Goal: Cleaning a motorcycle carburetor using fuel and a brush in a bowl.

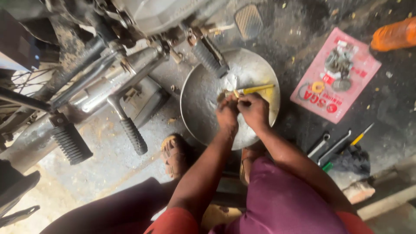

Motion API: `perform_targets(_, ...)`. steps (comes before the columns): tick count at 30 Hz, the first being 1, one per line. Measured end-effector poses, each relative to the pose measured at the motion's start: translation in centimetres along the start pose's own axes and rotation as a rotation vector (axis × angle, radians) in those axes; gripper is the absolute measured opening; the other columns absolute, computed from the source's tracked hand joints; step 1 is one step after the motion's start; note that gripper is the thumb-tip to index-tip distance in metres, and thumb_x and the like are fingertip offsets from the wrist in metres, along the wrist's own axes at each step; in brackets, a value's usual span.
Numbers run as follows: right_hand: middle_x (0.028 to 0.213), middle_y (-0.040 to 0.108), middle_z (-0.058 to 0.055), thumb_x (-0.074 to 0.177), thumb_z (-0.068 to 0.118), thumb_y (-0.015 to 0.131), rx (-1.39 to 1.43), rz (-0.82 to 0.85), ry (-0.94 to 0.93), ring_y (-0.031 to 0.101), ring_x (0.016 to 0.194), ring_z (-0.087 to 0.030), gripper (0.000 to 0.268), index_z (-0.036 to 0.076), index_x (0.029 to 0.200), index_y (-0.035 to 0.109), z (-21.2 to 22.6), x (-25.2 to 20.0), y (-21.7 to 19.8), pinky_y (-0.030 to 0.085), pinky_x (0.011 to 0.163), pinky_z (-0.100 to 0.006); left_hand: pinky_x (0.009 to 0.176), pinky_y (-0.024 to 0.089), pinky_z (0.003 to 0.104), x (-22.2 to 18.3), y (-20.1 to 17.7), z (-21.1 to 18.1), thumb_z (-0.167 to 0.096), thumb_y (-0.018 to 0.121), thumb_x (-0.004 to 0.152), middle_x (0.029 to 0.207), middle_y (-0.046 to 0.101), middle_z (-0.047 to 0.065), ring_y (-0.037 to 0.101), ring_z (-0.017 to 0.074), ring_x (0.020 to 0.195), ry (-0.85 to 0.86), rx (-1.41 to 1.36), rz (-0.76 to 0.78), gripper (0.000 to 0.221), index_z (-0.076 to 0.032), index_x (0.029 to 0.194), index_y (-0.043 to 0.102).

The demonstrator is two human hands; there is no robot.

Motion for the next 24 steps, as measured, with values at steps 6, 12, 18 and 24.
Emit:
perform_targets(6, 0.086, 0.071, -0.01, 0.079, 0.006, 0.078, -0.038, 0.022, -0.053, 0.072, 0.081, -0.026, 0.009, 0.009, 0.086, 0.071, 0.1, 0.0, 0.4, 0.057, 0.076, -0.035, 0.082, 0.06, 0.033, 1.5, -0.5, 0.7, -0.004, 0.064, 0.095, 0.106, 0.071, 0.012, 0.069, 0.0211, 0.091, -0.015, -0.046, 0.049, 0.026, 0.003, 0.12, 0.07)
perform_targets(12, 0.086, 0.071, -0.01, 0.077, 0.011, 0.078, -0.039, 0.175, -0.046, 0.072, 0.081, -0.029, 0.012, 0.009, 0.088, 0.073, -4.0, -1.3, 3.3, 0.056, 0.075, -0.036, 0.09, 0.059, 0.035, 4.1, -2.9, -4.2, -0.003, 0.058, 0.099, 0.112, 0.075, 0.016, 0.075, 0.027, 0.103, 0.003, 0.026, 0.024, 0.024, 0.005, 0.122, 0.06)
perform_targets(18, 0.09, 0.071, -0.013, 0.08, 0.008, 0.078, -0.478, 0.1, -0.154, 0.068, 0.08, -0.037, 0.009, 0.009, 0.087, 0.073, -4.6, -1.3, 2.9, 0.054, 0.072, -0.047, 0.095, 0.057, 0.036, 2.2, -0.5, -5.1, -0.004, 0.056, 0.101, 0.123, 0.07, 0.016, 0.071, 0.0254, 0.11, -0.076, 0.026, 0.215, 0.029, 0.002, 0.13, 0.058)
perform_targets(24, 0.088, 0.069, -0.011, 0.083, 0.005, 0.074, 0.009, 0.109, -0.049, 0.071, 0.076, -0.03, 0.013, 0.008, 0.096, 0.072, 2.0, 0.4, 0.7, 0.057, 0.069, -0.04, 0.094, 0.056, 0.037, 1.2, 1.0, -2.0, -0.007, 0.051, 0.103, 0.122, 0.07, 0.015, 0.069, 0.0255, 0.108, -0.046, 0.031, 0.284, 0.033, 0.003, 0.132, 0.062)
Point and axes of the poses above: each hand's wrist, its own x-axis towards the middle knuckle, its own y-axis out of the palm, z = x × y, the point moved 10 cm from there along x, towards the middle knuckle
